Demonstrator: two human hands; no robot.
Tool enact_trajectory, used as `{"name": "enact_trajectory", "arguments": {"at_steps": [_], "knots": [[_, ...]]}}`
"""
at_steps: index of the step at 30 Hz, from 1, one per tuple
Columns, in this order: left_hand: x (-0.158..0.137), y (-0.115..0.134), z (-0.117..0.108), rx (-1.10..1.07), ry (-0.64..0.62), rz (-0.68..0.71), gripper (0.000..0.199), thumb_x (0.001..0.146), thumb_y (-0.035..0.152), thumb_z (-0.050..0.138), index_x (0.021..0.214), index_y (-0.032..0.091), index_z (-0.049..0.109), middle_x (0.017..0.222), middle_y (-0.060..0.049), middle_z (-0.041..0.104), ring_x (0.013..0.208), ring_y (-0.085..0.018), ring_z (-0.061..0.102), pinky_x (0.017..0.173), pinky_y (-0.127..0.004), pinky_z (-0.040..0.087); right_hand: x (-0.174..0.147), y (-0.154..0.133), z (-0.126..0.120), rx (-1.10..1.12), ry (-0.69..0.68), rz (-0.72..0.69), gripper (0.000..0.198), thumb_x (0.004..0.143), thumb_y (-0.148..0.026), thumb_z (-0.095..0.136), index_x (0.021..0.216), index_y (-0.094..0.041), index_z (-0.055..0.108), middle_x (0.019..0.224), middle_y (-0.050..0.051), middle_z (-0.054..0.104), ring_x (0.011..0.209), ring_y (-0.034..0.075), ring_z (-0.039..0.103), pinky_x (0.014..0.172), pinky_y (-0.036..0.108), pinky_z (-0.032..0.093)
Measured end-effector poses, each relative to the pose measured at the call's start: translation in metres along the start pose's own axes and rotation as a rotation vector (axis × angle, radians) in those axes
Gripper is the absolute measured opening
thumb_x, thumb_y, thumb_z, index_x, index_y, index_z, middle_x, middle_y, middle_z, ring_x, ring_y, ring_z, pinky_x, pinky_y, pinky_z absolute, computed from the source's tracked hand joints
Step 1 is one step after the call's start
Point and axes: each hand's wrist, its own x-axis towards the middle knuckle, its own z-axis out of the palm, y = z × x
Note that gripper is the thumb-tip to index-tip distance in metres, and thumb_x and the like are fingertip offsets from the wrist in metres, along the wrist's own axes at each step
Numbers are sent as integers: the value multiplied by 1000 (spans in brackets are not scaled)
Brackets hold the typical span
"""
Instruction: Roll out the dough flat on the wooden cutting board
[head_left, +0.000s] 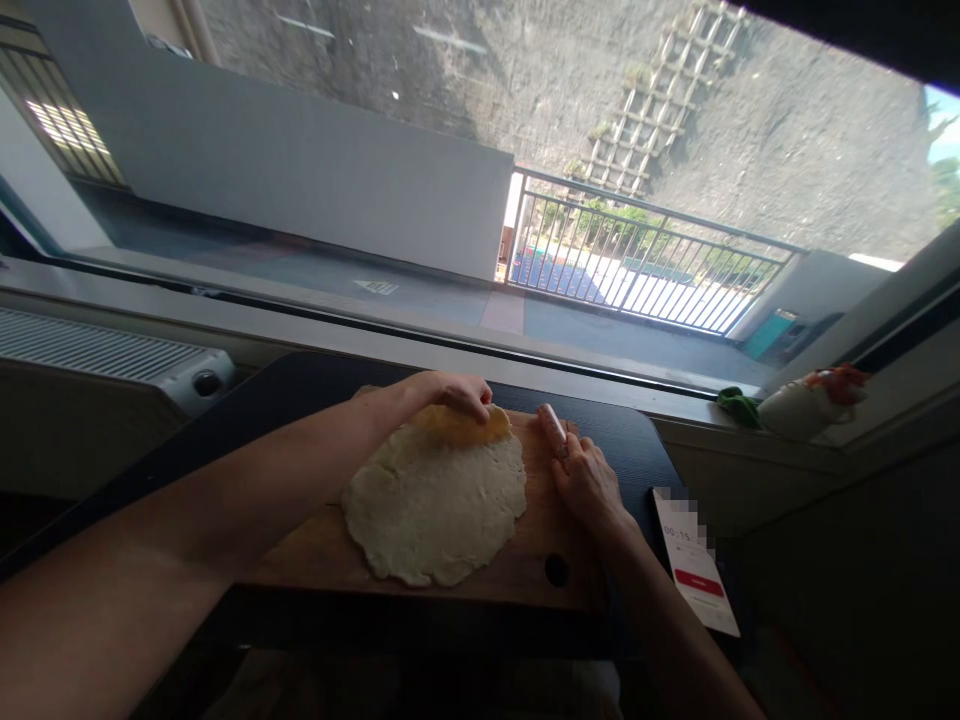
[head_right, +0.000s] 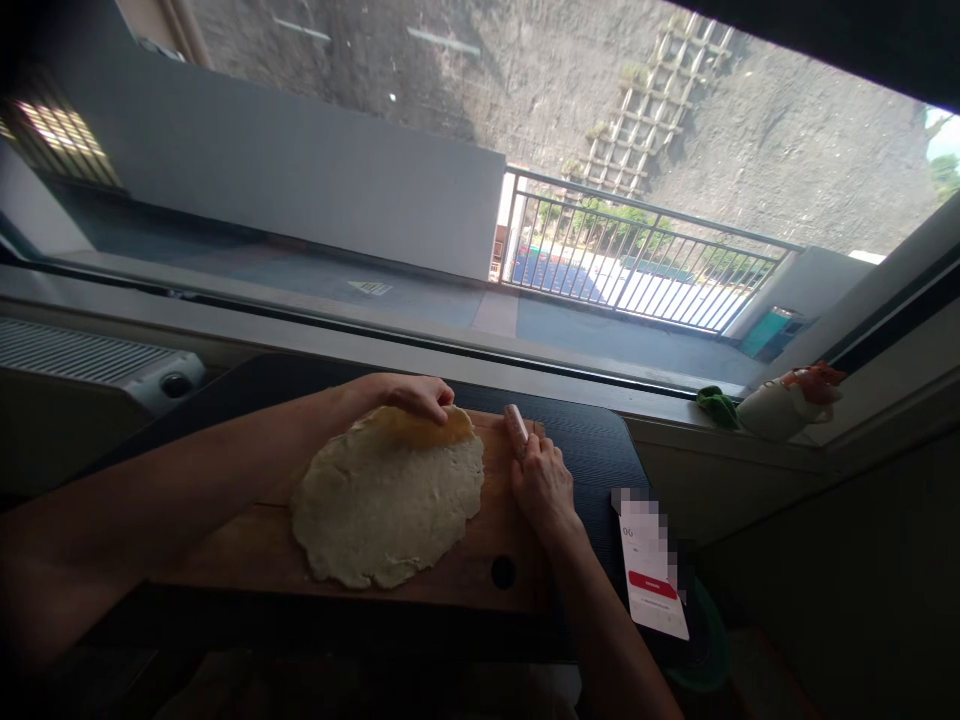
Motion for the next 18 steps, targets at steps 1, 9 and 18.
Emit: {"name": "enact_trajectory", "arguments": {"at_steps": [1, 9, 18], "knots": [[-2, -1, -1, -68, -11, 16, 27, 63, 30, 63, 87, 18, 67, 76, -2, 66, 60, -15, 57, 55, -24, 44, 0, 0, 0, 4, 3, -5, 39, 87, -31, 46, 123, -18, 47, 111, 10, 54, 99, 23, 51, 77, 29, 39], [-11, -4, 0, -383, -213, -68, 29, 48, 30, 78, 73, 17, 72, 66, -4, 68, 60, -20, 62, 54, -27, 46, 6, 11, -11, 76, -103, 27, 57, 85, -44, 49, 136, -19, 38, 122, 11, 52, 107, 26, 52, 78, 31, 40], [-43, -2, -9, -663, -170, 59, 26, 52, 21, 77, 77, 15, 75, 64, -5, 70, 60, -22, 65, 57, -29, 50, -1, 32, -32, 137, -118, 30, 66, 83, -51, 50, 137, -13, 42, 131, 16, 49, 117, 30, 48, 91, 36, 40]]}}
